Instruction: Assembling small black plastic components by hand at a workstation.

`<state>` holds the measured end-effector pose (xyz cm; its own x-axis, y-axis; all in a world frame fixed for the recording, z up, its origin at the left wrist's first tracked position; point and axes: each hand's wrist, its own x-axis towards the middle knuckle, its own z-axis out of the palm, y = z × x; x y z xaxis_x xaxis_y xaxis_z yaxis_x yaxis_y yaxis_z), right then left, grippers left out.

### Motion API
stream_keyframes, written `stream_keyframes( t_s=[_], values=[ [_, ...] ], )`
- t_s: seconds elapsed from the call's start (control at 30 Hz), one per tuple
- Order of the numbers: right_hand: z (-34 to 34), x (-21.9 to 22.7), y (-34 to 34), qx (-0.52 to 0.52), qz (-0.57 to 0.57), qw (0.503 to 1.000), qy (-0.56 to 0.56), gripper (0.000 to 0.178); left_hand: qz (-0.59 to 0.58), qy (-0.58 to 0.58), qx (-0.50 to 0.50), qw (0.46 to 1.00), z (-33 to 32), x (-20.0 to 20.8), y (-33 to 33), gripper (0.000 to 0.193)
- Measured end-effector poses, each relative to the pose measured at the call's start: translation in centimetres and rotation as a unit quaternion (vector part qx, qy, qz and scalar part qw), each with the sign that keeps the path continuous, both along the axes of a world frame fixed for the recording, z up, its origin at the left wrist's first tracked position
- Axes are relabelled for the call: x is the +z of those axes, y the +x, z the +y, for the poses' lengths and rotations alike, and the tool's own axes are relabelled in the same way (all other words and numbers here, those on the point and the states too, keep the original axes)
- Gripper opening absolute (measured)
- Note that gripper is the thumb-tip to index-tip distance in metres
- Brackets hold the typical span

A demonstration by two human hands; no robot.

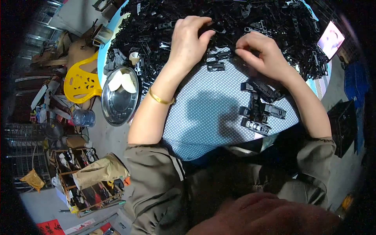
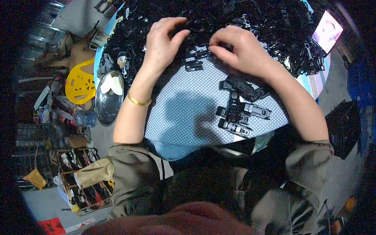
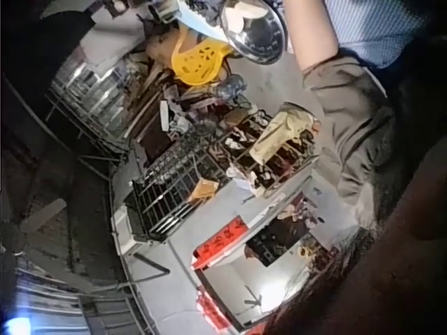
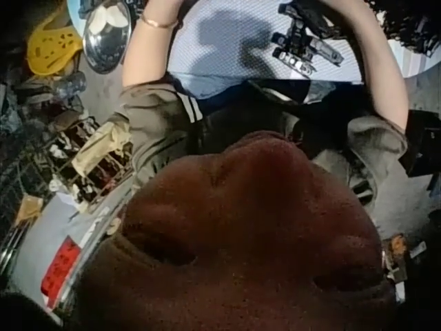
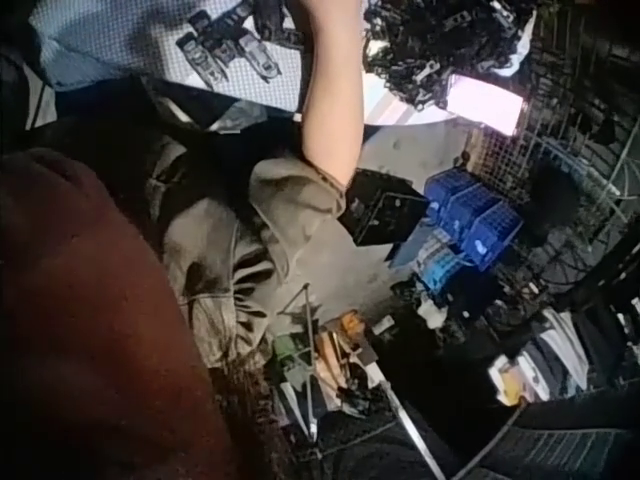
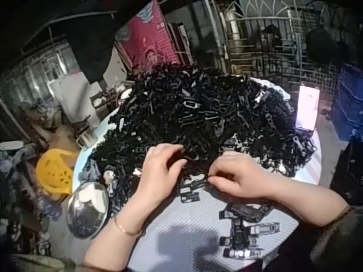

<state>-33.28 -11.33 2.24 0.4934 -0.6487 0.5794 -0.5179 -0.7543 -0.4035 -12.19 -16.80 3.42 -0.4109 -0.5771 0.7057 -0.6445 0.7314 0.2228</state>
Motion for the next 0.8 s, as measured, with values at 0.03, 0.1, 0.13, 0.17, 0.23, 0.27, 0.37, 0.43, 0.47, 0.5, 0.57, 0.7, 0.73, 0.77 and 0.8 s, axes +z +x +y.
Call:
stream_keyframes(
  t_s=[0.03, 0.1, 0.13, 0.17, 0.23, 0.27, 0.37, 0.43, 0.47, 0.5, 0.57, 0.7, 0.73, 0.77, 0.8],
  values=[
    [0.0, 0.0, 0.1, -0.019, -0.045, 0.998, 0.029, 0.012, -0.027, -0.043, -0.018, 0.999, -0.4, -0.2, -0.1, 0.031],
    [0.1, 0.2, 0.3, -0.029, -0.085, 0.986, 0.138, 0.013, -0.023, -0.054, -0.022, 0.998, -0.7, -1.0, -0.7, 0.029],
    [0.0, 0.1, 0.2, -0.021, -0.118, 0.984, 0.133, 0.014, -0.023, -0.053, -0.023, 0.998, -0.7, -0.9, -1.1, 0.029],
    [-0.1, -0.1, 0.1, -0.013, -0.151, 0.980, 0.128, 0.016, -0.037, -0.043, -0.015, 0.998, -0.7, -0.9, -1.3, 0.029],
    [-0.5, -0.4, -0.3, -0.006, -0.175, 0.973, 0.151, 0.020, -0.051, -0.032, -0.008, 0.998, -0.7, -0.6, -1.4, 0.029],
    [-0.5, -0.2, -0.5, -0.015, -0.187, 0.966, 0.176, 0.021, -0.075, -0.034, 0.000, 0.997, -0.6, -0.4, -1.2, 0.028],
    [-0.6, 0.2, -1.2, -0.030, -0.214, 0.950, 0.226, 0.026, -0.108, -0.031, 0.010, 0.994, 0.0, -0.2, -0.8, 0.023],
    [-1.0, 0.1, -1.4, -0.060, -0.296, 0.919, 0.254, 0.028, -0.106, -0.025, -0.005, 0.994, 0.4, 0.0, -0.2, 0.022],
    [-1.3, 0.2, -1.7, -0.074, -0.315, 0.910, 0.260, 0.030, -0.077, 0.000, -0.013, 0.997, 0.5, 0.1, -0.1, 0.026],
    [-1.5, 0.2, -2.0, -0.079, -0.322, 0.909, 0.253, 0.030, -0.078, -0.001, -0.015, 0.997, 0.4, 0.2, -0.4, 0.026],
    [-2.0, 0.3, -2.8, -0.085, -0.348, 0.895, 0.265, 0.030, -0.049, -0.056, -0.028, 0.997, 0.3, 0.9, -1.2, 0.031],
    [-2.5, 0.0, -3.9, -0.104, -0.338, 0.893, 0.279, 0.029, -0.118, -0.053, -0.080, 0.988, -1.0, 0.2, -3.1, 0.023],
    [-2.5, -0.2, -3.5, -0.086, -0.353, 0.891, 0.271, 0.029, -0.116, -0.047, -0.077, 0.989, -1.4, 0.6, -3.3, 0.020],
    [-2.5, -0.1, -3.3, -0.067, -0.369, 0.889, 0.262, 0.029, -0.114, -0.040, -0.075, 0.990, -1.8, 0.9, -3.3, 0.017],
    [-2.3, 0.2, -3.2, -0.031, -0.383, 0.878, 0.284, 0.031, -0.096, -0.021, -0.071, 0.993, -1.9, 1.2, -3.1, 0.016]
  ],
)
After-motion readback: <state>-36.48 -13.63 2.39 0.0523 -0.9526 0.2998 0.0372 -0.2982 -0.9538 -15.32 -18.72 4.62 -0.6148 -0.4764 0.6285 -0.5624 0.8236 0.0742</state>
